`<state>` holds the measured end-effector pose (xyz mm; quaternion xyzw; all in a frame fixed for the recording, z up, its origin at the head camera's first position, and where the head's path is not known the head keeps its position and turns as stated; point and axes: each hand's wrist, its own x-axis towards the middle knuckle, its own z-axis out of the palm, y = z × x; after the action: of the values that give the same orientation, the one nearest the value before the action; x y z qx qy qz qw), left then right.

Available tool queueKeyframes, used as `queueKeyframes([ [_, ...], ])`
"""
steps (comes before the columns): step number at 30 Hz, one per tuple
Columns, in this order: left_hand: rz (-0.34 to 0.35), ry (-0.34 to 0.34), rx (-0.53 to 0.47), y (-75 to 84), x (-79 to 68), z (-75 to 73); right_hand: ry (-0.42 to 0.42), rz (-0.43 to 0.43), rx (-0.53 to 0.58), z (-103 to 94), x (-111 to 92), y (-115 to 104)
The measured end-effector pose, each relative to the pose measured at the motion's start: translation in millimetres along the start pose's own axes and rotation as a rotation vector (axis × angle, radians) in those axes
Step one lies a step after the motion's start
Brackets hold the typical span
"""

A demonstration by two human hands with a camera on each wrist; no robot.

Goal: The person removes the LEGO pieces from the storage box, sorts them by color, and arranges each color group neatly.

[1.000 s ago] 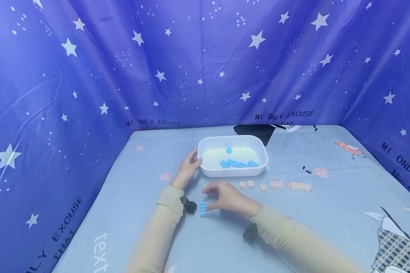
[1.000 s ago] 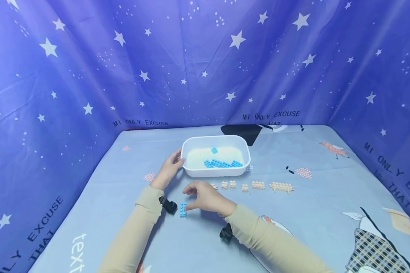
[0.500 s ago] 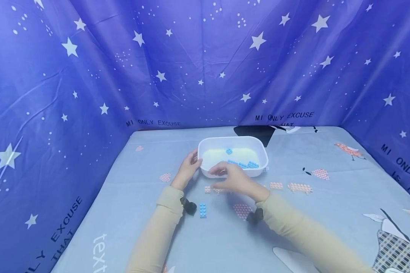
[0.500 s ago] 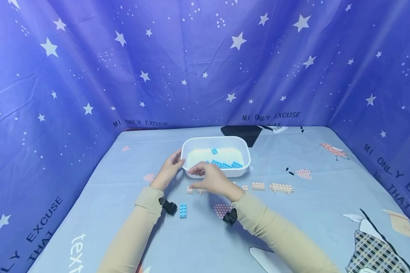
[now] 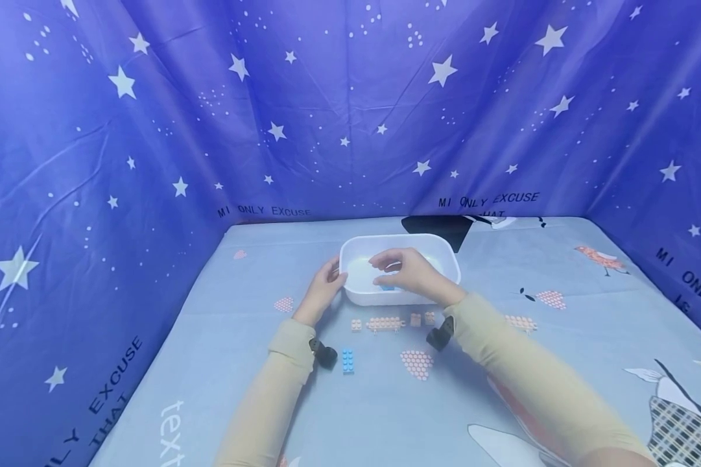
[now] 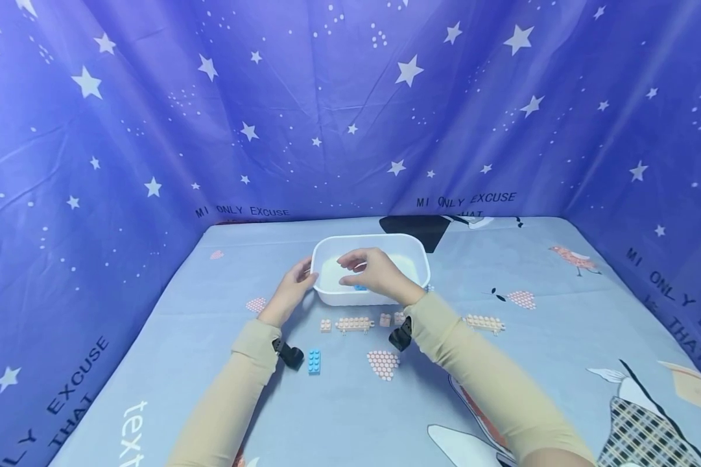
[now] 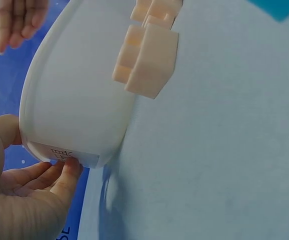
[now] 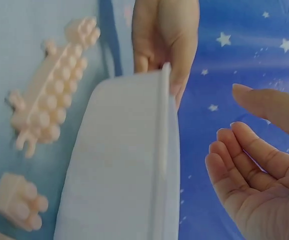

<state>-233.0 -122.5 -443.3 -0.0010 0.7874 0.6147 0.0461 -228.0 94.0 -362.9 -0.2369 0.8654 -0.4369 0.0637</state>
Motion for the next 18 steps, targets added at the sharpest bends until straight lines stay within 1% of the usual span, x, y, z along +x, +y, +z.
queueKeyframes([
  [6, 0.012, -0.010, -0.012, 0.1, 0.0, -1.0, -0.008, 0.059, 0.000, -2.6, 7, 14],
  [9, 0.009, -0.012, -0.019, 0.0, 0.0, -0.9, -0.020, 0.092, -0.023, -3.4, 11, 22],
  [14, 0.009, -0.042, -0.008, 26.6, -20.6, -4.2, -0.057, 0.188, -0.045, -3.9, 16, 33],
  [16, 0.009, -0.052, -0.006, 36.4, -27.1, -5.3, -0.072, 0.213, -0.057, -3.5, 17, 35],
  [18, 0.004, -0.047, -0.007, 29.9, -20.6, -5.3, -0.081, 0.231, -0.070, -3.0, 18, 36],
])
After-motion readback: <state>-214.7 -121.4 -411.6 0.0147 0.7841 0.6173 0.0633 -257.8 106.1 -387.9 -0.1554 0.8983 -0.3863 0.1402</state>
